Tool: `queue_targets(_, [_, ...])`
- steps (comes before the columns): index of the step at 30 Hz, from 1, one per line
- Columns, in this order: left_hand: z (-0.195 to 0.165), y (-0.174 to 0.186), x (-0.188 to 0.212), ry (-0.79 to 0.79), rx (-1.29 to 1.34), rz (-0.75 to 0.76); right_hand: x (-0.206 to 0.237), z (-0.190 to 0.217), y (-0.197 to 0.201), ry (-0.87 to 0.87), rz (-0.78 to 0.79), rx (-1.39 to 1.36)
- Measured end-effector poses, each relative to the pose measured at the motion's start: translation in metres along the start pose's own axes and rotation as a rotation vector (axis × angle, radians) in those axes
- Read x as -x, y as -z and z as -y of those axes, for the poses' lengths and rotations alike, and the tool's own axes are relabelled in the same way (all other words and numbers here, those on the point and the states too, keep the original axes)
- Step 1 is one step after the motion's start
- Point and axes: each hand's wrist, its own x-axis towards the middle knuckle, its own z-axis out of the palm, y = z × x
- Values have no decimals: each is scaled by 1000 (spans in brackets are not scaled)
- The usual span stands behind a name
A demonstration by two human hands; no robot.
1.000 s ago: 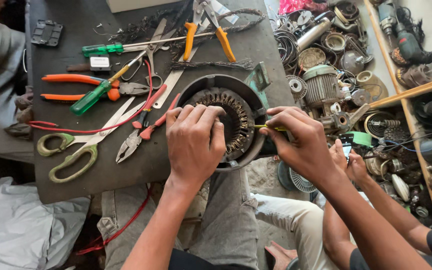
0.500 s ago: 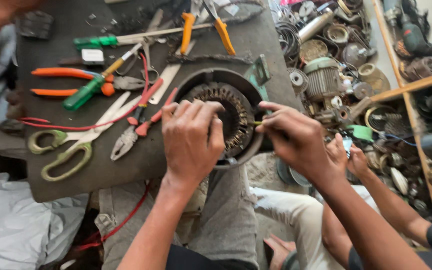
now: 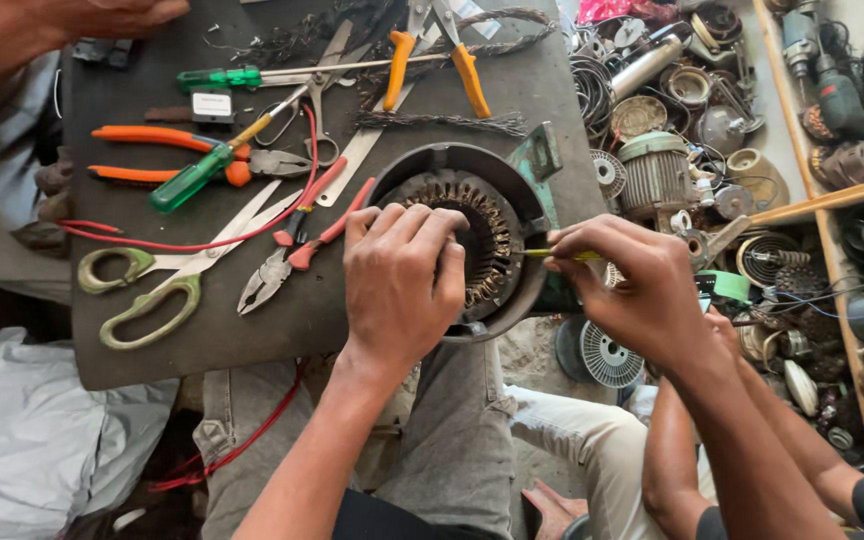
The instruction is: The person uses pliers to pull and adjust copper windings inside a motor stator. They then switch to a screwdriver to continue manipulating the internal coils. The work is performed on a cluttered workbench in a repair shop.
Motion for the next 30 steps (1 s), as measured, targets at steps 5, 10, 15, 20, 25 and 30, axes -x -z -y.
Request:
queue_targets(5, [0,-1,1,8,-9,7,2,0,1,-39,-3,13])
queue_targets(10, [0,0,1,3,-16,5,0,1,-2,-9,24,16])
queue_targets(15, [0,0,1,6,-8,2,1,11,-3,22,43,63])
queue_targets(20, [-1,-1,3,11,-19,3,9,3,-9,183,79,144])
queue_targets(25, [-2,-2,1,2,-27,8,3,-18,-8,258,115,42])
queue_targets(30, [-4,-1,0,-4,-28,8,1,-3,-8,169,-4,144])
